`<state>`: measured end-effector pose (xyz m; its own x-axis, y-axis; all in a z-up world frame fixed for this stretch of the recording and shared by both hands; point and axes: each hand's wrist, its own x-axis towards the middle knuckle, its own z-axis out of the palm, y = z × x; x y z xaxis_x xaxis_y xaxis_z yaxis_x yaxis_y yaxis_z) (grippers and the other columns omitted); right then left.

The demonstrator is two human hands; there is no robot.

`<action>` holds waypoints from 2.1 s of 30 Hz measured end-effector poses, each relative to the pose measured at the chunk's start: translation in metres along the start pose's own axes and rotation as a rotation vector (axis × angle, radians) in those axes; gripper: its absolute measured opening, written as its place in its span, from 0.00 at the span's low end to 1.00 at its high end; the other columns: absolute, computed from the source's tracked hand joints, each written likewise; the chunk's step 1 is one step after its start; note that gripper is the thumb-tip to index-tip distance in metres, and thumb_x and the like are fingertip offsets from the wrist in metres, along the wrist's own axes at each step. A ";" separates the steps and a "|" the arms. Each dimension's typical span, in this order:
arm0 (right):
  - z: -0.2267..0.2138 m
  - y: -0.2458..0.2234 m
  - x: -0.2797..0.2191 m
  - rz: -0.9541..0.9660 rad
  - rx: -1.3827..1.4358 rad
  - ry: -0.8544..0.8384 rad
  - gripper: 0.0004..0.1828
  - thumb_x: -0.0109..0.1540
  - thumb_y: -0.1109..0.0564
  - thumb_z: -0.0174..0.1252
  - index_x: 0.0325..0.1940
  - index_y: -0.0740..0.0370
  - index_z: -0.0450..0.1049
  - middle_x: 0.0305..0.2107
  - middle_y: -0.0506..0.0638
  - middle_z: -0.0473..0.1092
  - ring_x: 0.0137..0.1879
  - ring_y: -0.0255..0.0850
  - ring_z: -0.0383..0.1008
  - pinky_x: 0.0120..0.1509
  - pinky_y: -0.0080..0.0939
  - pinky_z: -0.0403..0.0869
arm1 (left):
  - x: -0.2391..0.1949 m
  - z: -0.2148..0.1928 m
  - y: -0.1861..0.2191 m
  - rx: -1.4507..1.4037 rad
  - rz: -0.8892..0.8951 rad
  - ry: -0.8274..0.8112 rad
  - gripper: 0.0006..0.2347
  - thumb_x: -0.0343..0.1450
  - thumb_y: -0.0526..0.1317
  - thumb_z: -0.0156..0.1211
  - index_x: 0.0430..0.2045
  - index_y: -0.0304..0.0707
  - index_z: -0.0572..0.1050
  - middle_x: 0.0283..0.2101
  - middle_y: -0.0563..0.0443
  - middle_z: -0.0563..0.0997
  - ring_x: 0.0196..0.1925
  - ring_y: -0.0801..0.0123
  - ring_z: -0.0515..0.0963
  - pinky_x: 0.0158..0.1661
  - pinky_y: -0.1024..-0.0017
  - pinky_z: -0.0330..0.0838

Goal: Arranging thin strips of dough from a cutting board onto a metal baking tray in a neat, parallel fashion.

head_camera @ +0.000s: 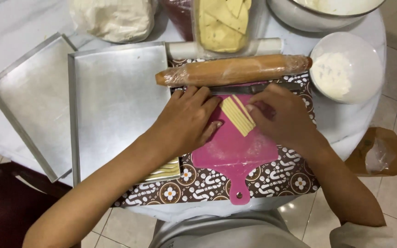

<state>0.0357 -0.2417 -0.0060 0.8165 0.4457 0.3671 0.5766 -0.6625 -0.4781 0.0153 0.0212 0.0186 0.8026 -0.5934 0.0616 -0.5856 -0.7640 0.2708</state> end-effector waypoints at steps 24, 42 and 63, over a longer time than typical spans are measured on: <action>-0.008 -0.011 0.009 0.134 -0.095 -0.250 0.13 0.62 0.52 0.62 0.48 0.58 0.81 0.23 0.48 0.69 0.31 0.44 0.78 0.35 0.40 0.75 | -0.003 -0.005 0.012 -0.233 -0.124 -0.042 0.19 0.72 0.45 0.58 0.55 0.36 0.75 0.51 0.43 0.72 0.57 0.47 0.70 0.53 0.48 0.62; -0.006 -0.008 0.009 0.198 -0.136 -0.319 0.15 0.63 0.49 0.58 0.49 0.54 0.81 0.24 0.47 0.68 0.34 0.44 0.76 0.41 0.43 0.75 | 0.009 0.027 0.003 -0.101 -0.050 0.193 0.03 0.71 0.36 0.60 0.35 0.42 0.76 0.40 0.49 0.74 0.46 0.53 0.75 0.45 0.53 0.64; 0.000 -0.001 0.004 0.049 -0.131 -0.152 0.11 0.62 0.49 0.62 0.44 0.54 0.81 0.22 0.47 0.67 0.31 0.43 0.76 0.38 0.40 0.75 | 0.003 0.014 0.006 -0.108 -0.025 0.187 0.05 0.72 0.37 0.58 0.37 0.39 0.77 0.39 0.43 0.76 0.45 0.48 0.77 0.45 0.51 0.65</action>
<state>0.0382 -0.2397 -0.0039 0.8443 0.4903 0.2161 0.5353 -0.7541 -0.3805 0.0122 0.0113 0.0066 0.8295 -0.5099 0.2280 -0.5581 -0.7403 0.3749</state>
